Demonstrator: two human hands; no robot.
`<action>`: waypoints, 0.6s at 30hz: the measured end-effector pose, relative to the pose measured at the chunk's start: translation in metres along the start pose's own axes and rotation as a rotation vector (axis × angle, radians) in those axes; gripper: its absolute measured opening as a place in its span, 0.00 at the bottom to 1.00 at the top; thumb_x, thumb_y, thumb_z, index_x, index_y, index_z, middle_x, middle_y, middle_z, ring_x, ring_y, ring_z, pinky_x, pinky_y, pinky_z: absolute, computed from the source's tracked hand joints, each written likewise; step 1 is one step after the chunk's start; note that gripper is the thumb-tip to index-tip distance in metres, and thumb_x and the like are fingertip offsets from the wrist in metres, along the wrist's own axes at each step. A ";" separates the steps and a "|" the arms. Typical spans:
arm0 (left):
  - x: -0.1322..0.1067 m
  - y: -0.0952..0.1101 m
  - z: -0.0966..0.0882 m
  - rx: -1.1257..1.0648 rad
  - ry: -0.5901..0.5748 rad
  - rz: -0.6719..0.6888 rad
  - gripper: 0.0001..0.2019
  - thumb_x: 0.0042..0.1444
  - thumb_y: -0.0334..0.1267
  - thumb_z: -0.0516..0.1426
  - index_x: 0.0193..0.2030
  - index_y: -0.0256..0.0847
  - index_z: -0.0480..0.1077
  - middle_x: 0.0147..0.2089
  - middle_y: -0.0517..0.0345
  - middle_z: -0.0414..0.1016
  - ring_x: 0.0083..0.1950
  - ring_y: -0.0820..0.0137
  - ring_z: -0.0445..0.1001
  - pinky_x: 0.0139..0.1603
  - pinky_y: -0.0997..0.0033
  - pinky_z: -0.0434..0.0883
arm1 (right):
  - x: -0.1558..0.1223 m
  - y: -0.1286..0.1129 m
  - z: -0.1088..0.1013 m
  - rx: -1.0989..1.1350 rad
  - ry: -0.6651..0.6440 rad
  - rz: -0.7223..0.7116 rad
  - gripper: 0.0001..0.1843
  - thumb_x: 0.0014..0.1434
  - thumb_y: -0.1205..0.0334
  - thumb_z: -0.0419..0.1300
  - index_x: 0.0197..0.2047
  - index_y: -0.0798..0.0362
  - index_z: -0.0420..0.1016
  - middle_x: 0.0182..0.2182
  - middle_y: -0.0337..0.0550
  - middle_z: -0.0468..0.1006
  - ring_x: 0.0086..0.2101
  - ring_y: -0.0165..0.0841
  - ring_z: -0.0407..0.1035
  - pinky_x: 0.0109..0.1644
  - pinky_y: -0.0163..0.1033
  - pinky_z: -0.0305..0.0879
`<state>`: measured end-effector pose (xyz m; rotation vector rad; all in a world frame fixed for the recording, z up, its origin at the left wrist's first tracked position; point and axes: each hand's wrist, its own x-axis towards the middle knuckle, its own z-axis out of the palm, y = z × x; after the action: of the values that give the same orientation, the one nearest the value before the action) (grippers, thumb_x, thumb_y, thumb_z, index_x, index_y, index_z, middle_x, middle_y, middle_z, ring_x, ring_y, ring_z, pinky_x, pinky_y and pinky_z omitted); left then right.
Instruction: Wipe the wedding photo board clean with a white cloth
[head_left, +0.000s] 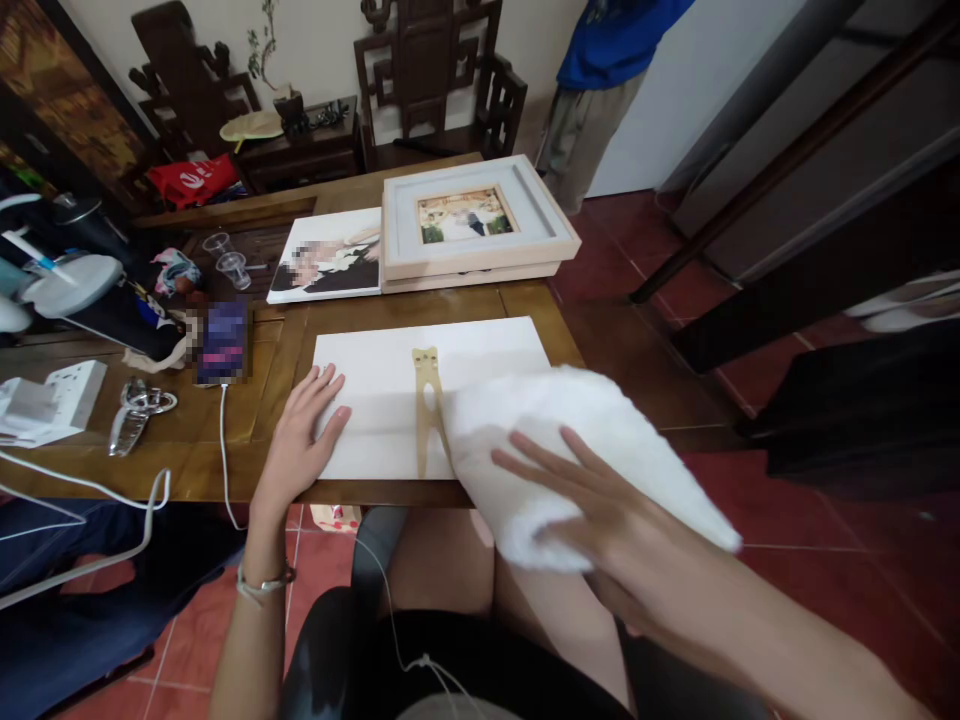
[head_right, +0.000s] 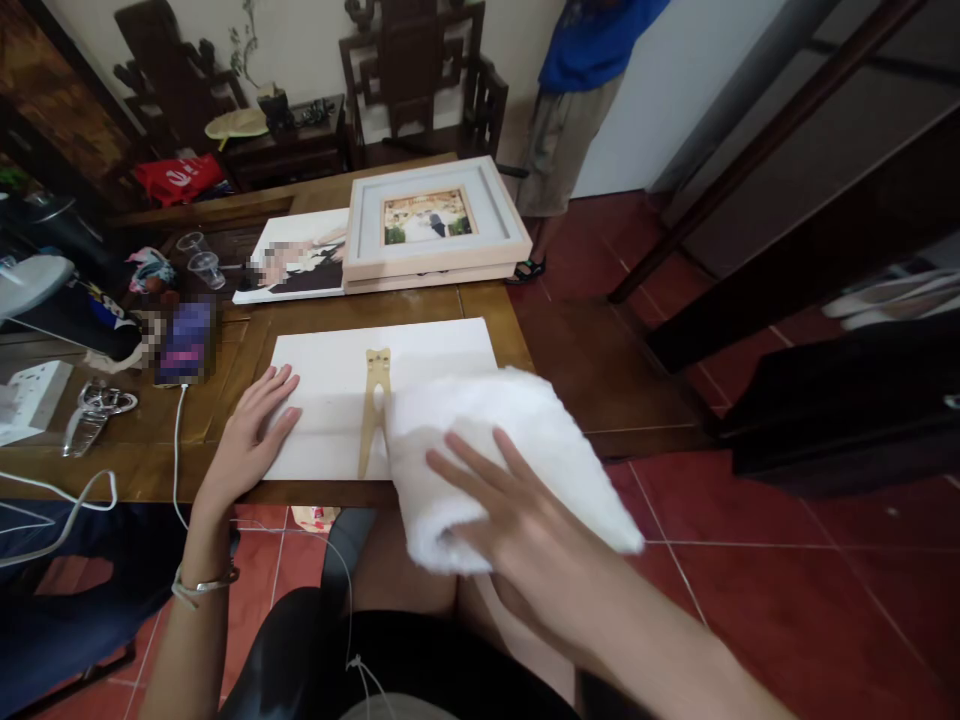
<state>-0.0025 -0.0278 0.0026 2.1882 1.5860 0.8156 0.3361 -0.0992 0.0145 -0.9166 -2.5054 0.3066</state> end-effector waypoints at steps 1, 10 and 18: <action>0.000 0.000 0.000 0.001 -0.008 -0.004 0.21 0.66 0.44 0.54 0.65 0.46 0.65 0.70 0.54 0.61 0.74 0.64 0.53 0.73 0.50 0.53 | -0.006 -0.007 -0.005 0.022 -0.025 -0.010 0.25 0.41 0.82 0.50 0.33 0.48 0.78 0.67 0.40 0.61 0.67 0.46 0.51 0.69 0.66 0.48; -0.001 -0.002 -0.002 0.026 -0.038 -0.020 0.23 0.65 0.44 0.53 0.66 0.48 0.63 0.71 0.55 0.59 0.75 0.63 0.51 0.73 0.50 0.52 | 0.073 0.062 -0.014 -0.097 -0.091 0.078 0.28 0.42 0.83 0.48 0.43 0.53 0.76 0.58 0.54 0.74 0.63 0.48 0.59 0.65 0.65 0.58; -0.004 0.000 0.001 0.005 -0.018 -0.042 0.23 0.65 0.45 0.53 0.65 0.46 0.63 0.71 0.53 0.60 0.74 0.62 0.52 0.73 0.50 0.53 | 0.051 0.046 0.010 -0.133 0.035 -0.009 0.19 0.47 0.79 0.52 0.38 0.55 0.78 0.63 0.59 0.67 0.66 0.53 0.52 0.66 0.72 0.51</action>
<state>-0.0030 -0.0312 0.0008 2.1517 1.6210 0.7779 0.3224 -0.0318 0.0068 -0.9532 -2.5214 0.1206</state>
